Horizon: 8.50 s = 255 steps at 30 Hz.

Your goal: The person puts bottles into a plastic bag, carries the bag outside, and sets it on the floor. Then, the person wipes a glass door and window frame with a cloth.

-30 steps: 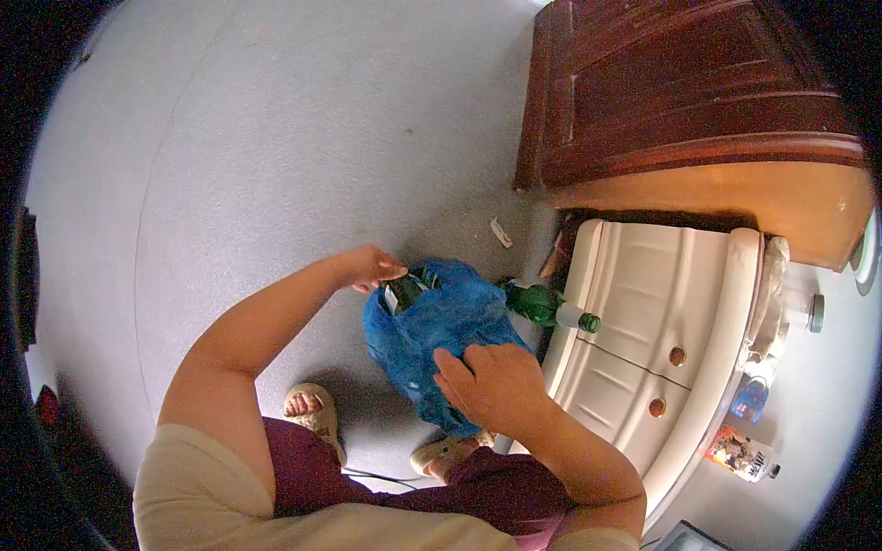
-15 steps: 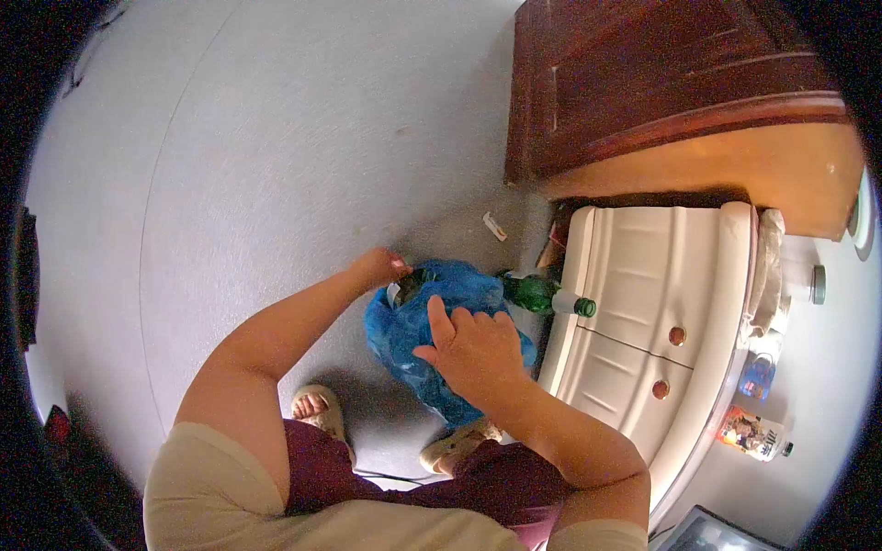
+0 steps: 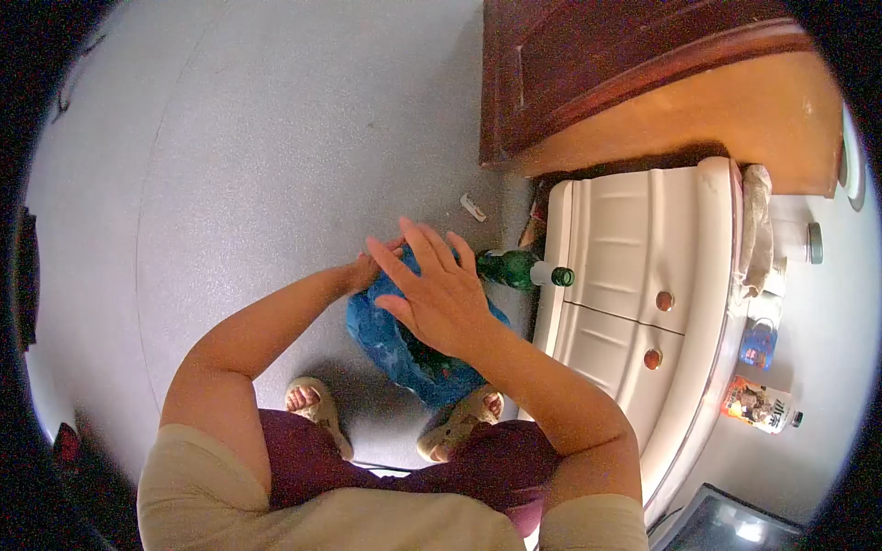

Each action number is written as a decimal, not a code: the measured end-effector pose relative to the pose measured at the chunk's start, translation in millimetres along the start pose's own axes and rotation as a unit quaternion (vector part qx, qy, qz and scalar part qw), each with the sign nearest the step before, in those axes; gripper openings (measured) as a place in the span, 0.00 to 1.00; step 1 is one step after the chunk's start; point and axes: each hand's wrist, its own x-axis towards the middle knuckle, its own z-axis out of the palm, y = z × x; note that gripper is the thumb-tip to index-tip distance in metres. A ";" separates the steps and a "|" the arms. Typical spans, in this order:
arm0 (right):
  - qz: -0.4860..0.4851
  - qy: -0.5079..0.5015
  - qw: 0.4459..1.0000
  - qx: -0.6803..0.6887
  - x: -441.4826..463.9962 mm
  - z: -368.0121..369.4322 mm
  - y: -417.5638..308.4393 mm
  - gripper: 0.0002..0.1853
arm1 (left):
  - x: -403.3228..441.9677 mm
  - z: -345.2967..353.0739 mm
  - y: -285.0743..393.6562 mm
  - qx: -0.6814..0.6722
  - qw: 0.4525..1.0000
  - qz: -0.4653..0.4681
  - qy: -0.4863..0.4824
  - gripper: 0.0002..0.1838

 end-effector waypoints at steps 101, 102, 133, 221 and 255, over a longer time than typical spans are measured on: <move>0.189 0.178 0.960 0.109 -94.9 -60.9 79.9 0.11 | -88.6 51.9 142.0 0.550 0.776 0.292 0.097 0.45; 0.195 0.197 0.954 0.112 -95.1 -60.8 82.1 0.11 | -88.6 52.8 142.2 0.556 0.777 0.280 0.089 0.47; 0.004 0.344 0.938 -0.033 -115.7 -170.6 20.9 0.14 | -94.0 19.4 185.0 0.186 0.885 0.418 0.086 0.50; -0.087 0.028 0.986 0.141 -72.0 -145.0 -20.8 0.17 | -64.8 -19.8 119.7 0.235 0.890 0.389 0.021 0.18; -0.148 -0.012 0.987 0.053 -45.9 -127.8 -51.3 0.16 | -58.1 -12.8 126.6 0.122 0.894 0.393 0.179 0.04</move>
